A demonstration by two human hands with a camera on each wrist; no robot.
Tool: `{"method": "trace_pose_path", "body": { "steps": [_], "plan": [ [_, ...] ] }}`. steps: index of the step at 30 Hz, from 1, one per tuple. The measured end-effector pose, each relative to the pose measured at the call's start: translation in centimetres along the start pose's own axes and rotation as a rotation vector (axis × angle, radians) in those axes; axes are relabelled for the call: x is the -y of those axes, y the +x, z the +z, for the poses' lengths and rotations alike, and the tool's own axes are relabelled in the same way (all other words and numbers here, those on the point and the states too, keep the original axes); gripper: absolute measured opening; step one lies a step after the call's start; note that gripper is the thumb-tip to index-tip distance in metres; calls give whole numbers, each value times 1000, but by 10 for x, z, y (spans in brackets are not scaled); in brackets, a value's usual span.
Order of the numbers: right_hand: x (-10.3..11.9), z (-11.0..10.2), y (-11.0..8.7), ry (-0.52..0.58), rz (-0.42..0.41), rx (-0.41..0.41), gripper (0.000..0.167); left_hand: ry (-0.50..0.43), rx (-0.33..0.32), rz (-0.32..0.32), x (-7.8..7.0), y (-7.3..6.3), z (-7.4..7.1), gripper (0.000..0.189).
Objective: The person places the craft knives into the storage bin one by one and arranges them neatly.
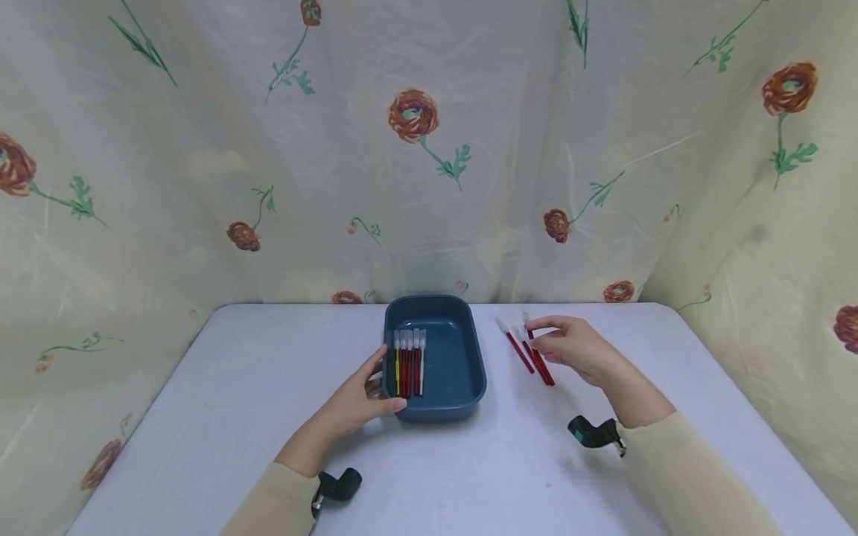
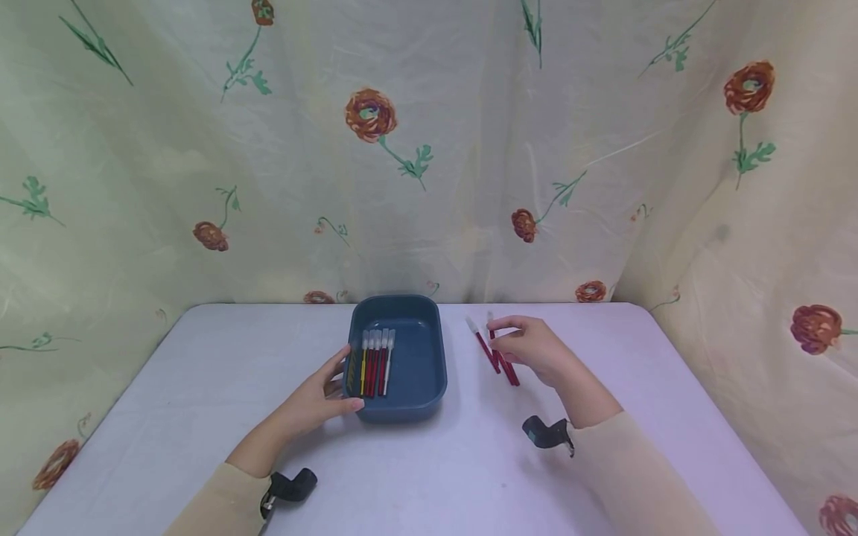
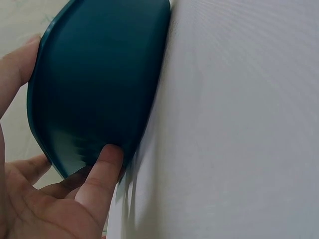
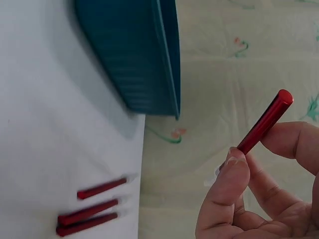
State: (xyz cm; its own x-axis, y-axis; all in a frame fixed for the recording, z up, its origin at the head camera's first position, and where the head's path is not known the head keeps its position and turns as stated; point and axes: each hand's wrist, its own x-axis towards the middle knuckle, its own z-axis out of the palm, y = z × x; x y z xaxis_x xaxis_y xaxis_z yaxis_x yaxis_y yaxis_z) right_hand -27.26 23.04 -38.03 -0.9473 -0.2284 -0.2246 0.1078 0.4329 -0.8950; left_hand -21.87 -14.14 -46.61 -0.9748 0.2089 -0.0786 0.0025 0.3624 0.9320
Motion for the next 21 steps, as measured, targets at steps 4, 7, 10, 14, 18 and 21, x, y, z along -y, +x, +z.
{"method": "trace_pose_path", "body": {
  "steps": [4, 7, 10, 14, 18, 21],
  "plan": [
    [11, 10, 2, 0, 4, 13, 44, -6, 1, 1, 1, 1, 0, 103],
    [18, 18, 3, -1, -1, 16, 44, -1, -2, 0, 1, 1, 0, 103],
    [24, 26, 6, 3, -5, 21, 43, 2, 1, 1, 1, 1, 0, 104],
    [30, 37, 10, -1, -8, 31, 41, -8, 8, 2, -1, 0, -1, 104],
    [35, 47, 15, 2, -23, 50, 42, -16, 11, -1, -2, -1, -1, 104],
    [36, 55, 20, 25, -27, 64, 42, -21, 13, 1, -1, -1, -1, 104]
  ]
}}
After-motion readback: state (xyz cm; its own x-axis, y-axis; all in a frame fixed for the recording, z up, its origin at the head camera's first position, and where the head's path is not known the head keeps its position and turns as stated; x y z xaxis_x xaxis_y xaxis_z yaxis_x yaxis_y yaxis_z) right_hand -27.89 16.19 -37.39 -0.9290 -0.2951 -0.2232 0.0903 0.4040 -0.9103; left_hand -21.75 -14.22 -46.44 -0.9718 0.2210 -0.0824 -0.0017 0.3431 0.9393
